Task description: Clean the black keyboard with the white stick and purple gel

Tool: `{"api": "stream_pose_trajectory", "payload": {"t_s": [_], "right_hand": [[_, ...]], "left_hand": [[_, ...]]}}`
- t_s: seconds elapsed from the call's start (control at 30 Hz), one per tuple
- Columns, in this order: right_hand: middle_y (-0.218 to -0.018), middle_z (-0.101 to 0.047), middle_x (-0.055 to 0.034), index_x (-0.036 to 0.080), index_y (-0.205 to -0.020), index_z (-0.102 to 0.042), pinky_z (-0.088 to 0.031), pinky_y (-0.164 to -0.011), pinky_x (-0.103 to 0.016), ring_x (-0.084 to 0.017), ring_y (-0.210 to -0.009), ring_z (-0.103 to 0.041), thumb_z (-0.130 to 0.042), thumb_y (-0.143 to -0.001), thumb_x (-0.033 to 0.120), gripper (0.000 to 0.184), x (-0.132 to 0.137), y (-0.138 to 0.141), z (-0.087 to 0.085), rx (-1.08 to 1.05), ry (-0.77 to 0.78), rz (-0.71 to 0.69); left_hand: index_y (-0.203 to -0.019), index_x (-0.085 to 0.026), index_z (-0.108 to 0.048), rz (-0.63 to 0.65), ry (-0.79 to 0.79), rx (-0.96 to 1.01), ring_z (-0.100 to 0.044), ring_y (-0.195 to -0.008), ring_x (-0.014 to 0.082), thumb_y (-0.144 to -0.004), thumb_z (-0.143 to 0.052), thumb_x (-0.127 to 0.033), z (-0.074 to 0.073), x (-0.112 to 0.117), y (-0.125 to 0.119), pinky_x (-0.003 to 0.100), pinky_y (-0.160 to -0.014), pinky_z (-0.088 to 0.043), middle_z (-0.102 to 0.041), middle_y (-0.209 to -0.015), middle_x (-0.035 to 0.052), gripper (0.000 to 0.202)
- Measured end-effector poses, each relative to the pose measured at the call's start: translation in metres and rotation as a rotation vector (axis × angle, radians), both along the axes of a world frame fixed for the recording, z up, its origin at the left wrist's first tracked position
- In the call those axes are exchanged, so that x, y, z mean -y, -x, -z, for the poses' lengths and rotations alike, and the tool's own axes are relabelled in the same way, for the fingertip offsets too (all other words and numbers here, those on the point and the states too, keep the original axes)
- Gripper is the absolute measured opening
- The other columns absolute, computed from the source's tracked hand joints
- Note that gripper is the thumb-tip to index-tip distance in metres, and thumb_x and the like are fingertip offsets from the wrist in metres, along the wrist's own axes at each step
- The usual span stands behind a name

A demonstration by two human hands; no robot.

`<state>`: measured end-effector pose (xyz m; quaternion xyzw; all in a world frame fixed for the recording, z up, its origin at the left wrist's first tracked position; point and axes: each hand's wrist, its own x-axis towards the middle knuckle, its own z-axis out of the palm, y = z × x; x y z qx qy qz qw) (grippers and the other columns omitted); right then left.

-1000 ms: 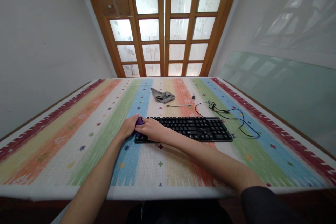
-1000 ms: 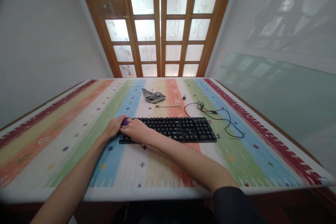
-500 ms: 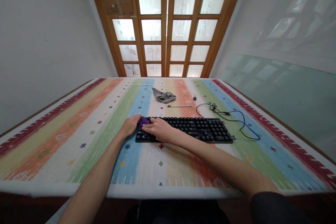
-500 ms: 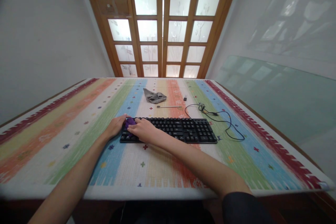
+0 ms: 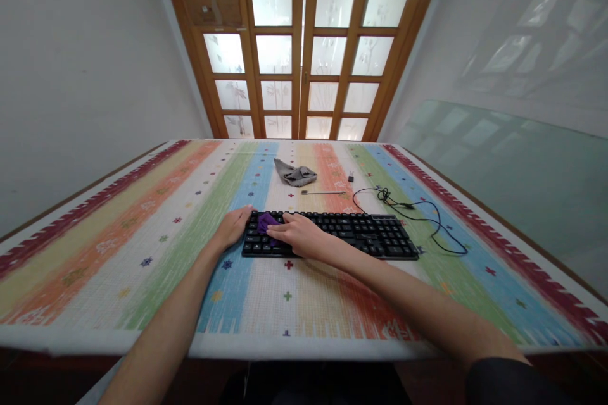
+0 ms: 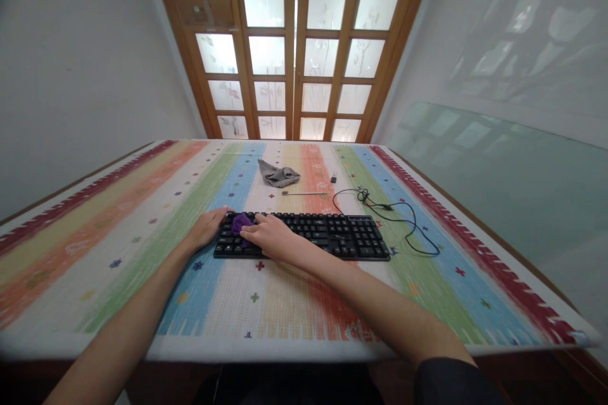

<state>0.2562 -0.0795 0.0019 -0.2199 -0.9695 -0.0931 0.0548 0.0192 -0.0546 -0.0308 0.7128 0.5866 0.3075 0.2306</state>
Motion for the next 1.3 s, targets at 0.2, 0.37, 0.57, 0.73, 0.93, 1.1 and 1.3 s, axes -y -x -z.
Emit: {"api": "stream_pose_trajectory", "payload": {"t_s": [0.2,0.37,0.57,0.73,0.93,1.1,1.3], "right_hand": [[-0.13,-0.066,-0.0071,0.016,-0.134,-0.058,-0.044,-0.077,-0.034,-0.024,-0.095,-0.053,-0.053,-0.08,-0.003,0.058,0.002,-0.011,-0.001,-0.01,0.007,0.029],[-0.133,-0.065,-0.0078,0.015,-0.136,-0.058,-0.045,-0.077,-0.035,-0.025,-0.094,-0.053,-0.053,-0.079,-0.003,0.06,0.003,-0.023,-0.003,-0.004,0.033,0.053],[-0.137,-0.061,-0.0061,0.015,-0.137,-0.058,-0.046,-0.08,-0.036,-0.025,-0.095,-0.054,-0.05,-0.075,-0.005,0.066,0.006,-0.044,-0.005,0.018,0.048,0.101],[-0.139,-0.06,-0.0062,0.015,-0.137,-0.059,-0.047,-0.084,-0.038,-0.025,-0.098,-0.055,-0.047,-0.071,-0.008,0.071,0.007,-0.06,-0.002,0.001,0.084,0.141],[-0.139,-0.059,-0.0074,0.015,-0.137,-0.059,-0.048,-0.089,-0.04,-0.026,-0.101,-0.057,-0.049,-0.07,-0.007,0.071,0.008,-0.072,0.001,0.001,0.098,0.178],[-0.139,-0.059,-0.0073,0.015,-0.136,-0.06,-0.049,-0.087,-0.04,-0.026,-0.099,-0.057,-0.048,-0.07,-0.008,0.071,0.012,-0.084,0.0,-0.021,0.1,0.207],[-0.139,-0.059,-0.0061,0.015,-0.137,-0.059,-0.046,-0.099,-0.044,-0.027,-0.107,-0.057,-0.049,-0.067,-0.008,0.075,0.014,-0.098,0.004,-0.041,0.104,0.21]], "left_hand": [[-0.104,-0.018,-0.074,0.006,0.01,-0.025,-0.066,-0.1,0.0258,-0.093,-0.023,-0.058,-0.001,0.0,0.001,0.037,-0.097,-0.046,-0.075,-0.105,0.0068,0.066],[-0.103,-0.018,-0.074,0.002,0.001,-0.026,-0.066,-0.101,0.0258,-0.092,-0.023,-0.058,0.0,-0.001,0.001,0.036,-0.097,-0.046,-0.075,-0.105,0.0068,0.065],[-0.102,-0.018,-0.074,0.002,-0.01,-0.03,-0.066,-0.1,0.0262,-0.092,-0.024,-0.058,-0.001,0.0,0.0,0.036,-0.095,-0.047,-0.075,-0.101,0.0064,0.064],[-0.102,-0.019,-0.074,0.001,-0.009,-0.026,-0.066,-0.099,0.0266,-0.092,-0.024,-0.058,-0.003,0.001,-0.001,0.036,-0.094,-0.048,-0.076,-0.099,0.0061,0.064],[-0.101,-0.019,-0.074,-0.008,-0.006,-0.037,-0.066,-0.1,0.0267,-0.091,-0.024,-0.059,-0.004,0.002,-0.001,0.036,-0.096,-0.047,-0.076,-0.102,0.0067,0.066],[-0.102,-0.019,-0.074,-0.016,0.0,-0.026,-0.066,-0.103,0.0266,-0.091,-0.026,-0.059,-0.003,0.002,-0.001,0.037,-0.1,-0.045,-0.075,-0.108,0.0072,0.063],[-0.1,-0.02,-0.074,-0.02,0.0,-0.026,-0.066,-0.103,0.0265,-0.091,-0.027,-0.058,-0.004,0.003,-0.001,0.037,-0.099,-0.046,-0.076,-0.107,0.0068,0.061]]}}
